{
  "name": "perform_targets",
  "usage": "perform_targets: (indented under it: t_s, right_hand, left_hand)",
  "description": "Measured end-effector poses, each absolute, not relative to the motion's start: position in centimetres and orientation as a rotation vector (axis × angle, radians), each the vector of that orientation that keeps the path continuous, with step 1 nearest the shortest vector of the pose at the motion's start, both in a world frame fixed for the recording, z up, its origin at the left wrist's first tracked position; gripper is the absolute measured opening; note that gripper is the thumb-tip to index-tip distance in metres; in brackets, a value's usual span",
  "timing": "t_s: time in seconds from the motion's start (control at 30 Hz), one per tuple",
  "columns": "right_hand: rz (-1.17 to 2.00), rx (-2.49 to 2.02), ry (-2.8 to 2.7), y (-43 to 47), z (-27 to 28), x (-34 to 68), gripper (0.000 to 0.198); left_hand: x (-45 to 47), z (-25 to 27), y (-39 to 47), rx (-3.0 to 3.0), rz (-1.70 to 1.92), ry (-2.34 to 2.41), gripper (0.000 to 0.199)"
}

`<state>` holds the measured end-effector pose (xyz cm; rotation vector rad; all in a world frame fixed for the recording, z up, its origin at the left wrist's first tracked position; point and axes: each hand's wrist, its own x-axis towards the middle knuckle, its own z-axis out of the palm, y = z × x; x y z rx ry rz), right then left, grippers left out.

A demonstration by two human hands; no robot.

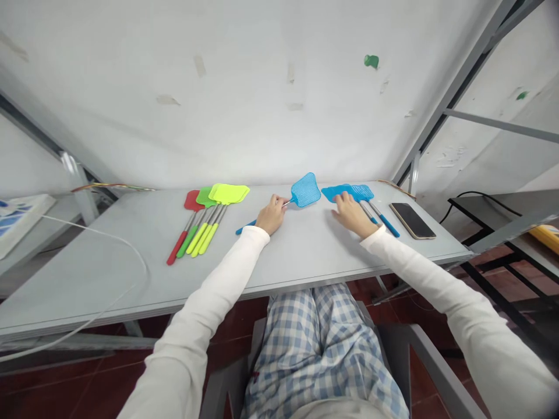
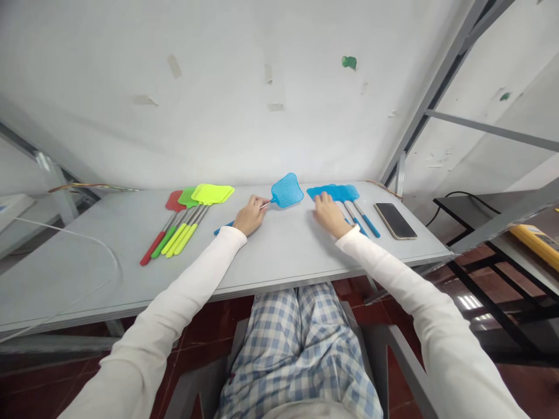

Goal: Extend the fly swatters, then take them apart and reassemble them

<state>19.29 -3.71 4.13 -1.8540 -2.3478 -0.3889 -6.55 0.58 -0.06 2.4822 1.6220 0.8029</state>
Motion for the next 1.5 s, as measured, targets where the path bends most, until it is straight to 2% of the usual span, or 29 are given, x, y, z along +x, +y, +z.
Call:
perform_targets:
  t_s: [0.13,0.27,0.47,0.6,0.83,0.97,1.1,1.23,1.37,1.5]
  right_hand:
    - [-0.555,-1.19,-2.536,-4.7,4.6,14.7,0.043]
    - [-0.49,-1.017,-2.593,-2.2,3.9,13.0,0.037]
    - [-0.422,-1.048,-2.576,0.2,3.3,13.2,0.03]
    - [-0.543,-1.136,-2.616,0.3,3.3,13.3,0.034]
    - [-0.571,-1.173,-2.647,0.3,2.9,12.8,0.04]
    - [-0.634,-1.253,-2.599,1.1,4.0,15.2,0.04]
    - [-0.63,-1.384,-2.568,1.1,6.1,20.0,0.042]
    - [-0.593,-1.18,-2.815,-0.3,6.7,20.6,0.043]
    - [-0.581,-1.15,-2.778,-0.5,5.7,17.6,0.04]
    - [-0.445,-1.17,-2.772,1.0,4.2,15.6,0.037]
  left_hand:
    - [-5.7,-0.2,0.3,2.558,0.923,1.329,0.028]
    - [-5.5,0.0,0.0,2.675,0.841,1.302,0.031]
    - [-5.2,0.3,0.4,2.742,0.668,1.459,0.035]
    - [-4.9,0.2,0.9,2.769,0.689,1.458,0.035]
    - [-4.0,0.6,0.8,2.749,0.733,1.444,0.036]
    - [-6.6,1.3,1.1,2.68,0.745,1.559,0.031]
    - [-11.0,1.8,2.1,2.421,0.929,1.863,0.033]
    - [-10.0,1.5,2.2,2.587,0.921,1.594,0.035]
    - [-7.0,0.9,1.3,2.73,0.864,1.324,0.037]
    - [-7.3,0.6,0.8,2.721,0.854,1.268,0.035]
